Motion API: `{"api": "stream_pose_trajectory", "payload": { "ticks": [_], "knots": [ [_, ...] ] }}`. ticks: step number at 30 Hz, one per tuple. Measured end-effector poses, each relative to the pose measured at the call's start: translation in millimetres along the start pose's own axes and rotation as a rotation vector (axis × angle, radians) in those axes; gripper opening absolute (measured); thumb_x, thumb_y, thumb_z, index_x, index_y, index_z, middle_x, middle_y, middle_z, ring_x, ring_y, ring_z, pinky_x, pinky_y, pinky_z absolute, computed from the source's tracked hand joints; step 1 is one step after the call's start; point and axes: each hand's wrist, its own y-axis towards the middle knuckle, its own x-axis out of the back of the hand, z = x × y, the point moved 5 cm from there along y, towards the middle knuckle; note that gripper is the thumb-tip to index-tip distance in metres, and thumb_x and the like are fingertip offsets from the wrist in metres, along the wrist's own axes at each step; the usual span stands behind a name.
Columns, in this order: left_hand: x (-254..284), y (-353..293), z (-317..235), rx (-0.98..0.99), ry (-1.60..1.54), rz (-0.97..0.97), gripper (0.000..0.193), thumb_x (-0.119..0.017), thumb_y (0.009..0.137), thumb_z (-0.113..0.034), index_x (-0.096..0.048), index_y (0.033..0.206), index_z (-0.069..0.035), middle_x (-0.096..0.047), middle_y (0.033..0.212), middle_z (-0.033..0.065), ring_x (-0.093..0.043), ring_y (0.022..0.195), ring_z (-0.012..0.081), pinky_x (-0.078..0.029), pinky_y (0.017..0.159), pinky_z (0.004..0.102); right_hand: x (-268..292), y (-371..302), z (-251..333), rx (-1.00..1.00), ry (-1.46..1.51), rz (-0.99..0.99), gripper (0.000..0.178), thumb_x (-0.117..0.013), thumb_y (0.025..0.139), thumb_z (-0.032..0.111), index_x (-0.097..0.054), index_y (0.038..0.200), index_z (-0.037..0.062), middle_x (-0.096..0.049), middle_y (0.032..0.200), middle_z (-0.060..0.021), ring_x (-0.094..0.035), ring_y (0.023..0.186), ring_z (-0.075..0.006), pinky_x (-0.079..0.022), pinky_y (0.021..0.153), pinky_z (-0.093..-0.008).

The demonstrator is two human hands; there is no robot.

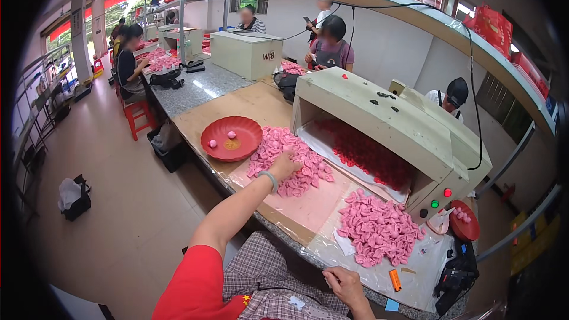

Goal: Manually glue and assemble small pink plastic toy components at a factory workbench.

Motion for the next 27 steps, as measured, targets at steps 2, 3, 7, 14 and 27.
{"api": "stream_pose_trajectory", "payload": {
  "ticks": [2, 3, 7, 14, 27],
  "knots": [
    [-4.8, 3.9, -6.4, 0.091, -0.083, 0.062, 0.059, -0.072, 0.086, -0.013, -0.045, 0.138, 0.000, -0.065, 0.089, 0.0102, -0.062, 0.066, 0.0135, -0.051, 0.055, 0.0292, 1.2, 0.6, -0.4, 0.000, -0.016, 0.005, 0.009, -0.069, 0.088, 0.012, -0.070, 0.089, 0.0029, -0.071, 0.081, -0.0106, -0.069, 0.069, -0.0265, -0.054, 0.061, -0.0339],
    [-8.2, 4.3, -14.7, 0.079, -0.068, 0.099, 0.059, -0.071, 0.087, -0.013, -0.045, 0.138, 0.000, -0.065, 0.089, 0.0102, -0.062, 0.067, 0.0138, -0.051, 0.056, 0.0293, 2.5, 0.7, -1.4, -0.010, -0.021, 0.003, 0.009, -0.069, 0.087, 0.012, -0.070, 0.089, 0.0030, -0.071, 0.081, -0.0107, -0.069, 0.069, -0.0268, -0.054, 0.061, -0.0342],
    [-60.9, -8.5, -25.8, -0.139, 0.156, 0.595, 0.060, -0.070, 0.090, -0.015, -0.042, 0.141, -0.001, -0.068, 0.088, 0.0067, -0.064, 0.076, 0.0132, -0.051, 0.062, 0.0256, -0.7, 2.4, -5.4, -0.012, -0.013, 0.022, 0.009, -0.070, 0.087, 0.012, -0.070, 0.088, 0.0030, -0.071, 0.081, -0.0109, -0.069, 0.068, -0.0273, -0.054, 0.061, -0.0345],
    [-81.1, 24.4, -69.1, -0.476, 0.904, 0.504, 0.066, -0.072, 0.084, -0.027, -0.046, 0.140, -0.004, -0.069, 0.111, 0.0202, -0.067, 0.101, 0.0321, -0.054, 0.087, 0.0398, 5.1, 7.9, 6.0, 0.053, -0.055, 0.034, 0.007, -0.069, 0.087, 0.010, -0.070, 0.089, 0.0034, -0.069, 0.078, -0.0107, -0.068, 0.066, -0.0269, -0.053, 0.058, -0.0348],
    [-79.6, -86.4, -61.3, -0.214, 0.071, 0.612, 0.035, -0.063, 0.096, -0.022, -0.062, 0.127, -0.006, -0.070, 0.099, 0.0037, -0.064, 0.086, 0.0110, -0.053, 0.079, 0.0268, 19.5, 15.1, -0.9, -0.041, 0.070, -0.141, 0.006, -0.067, 0.088, 0.005, -0.069, 0.090, 0.0004, -0.068, 0.077, -0.0123, -0.066, 0.063, -0.0219, -0.051, 0.057, -0.0313]
  ]
}}
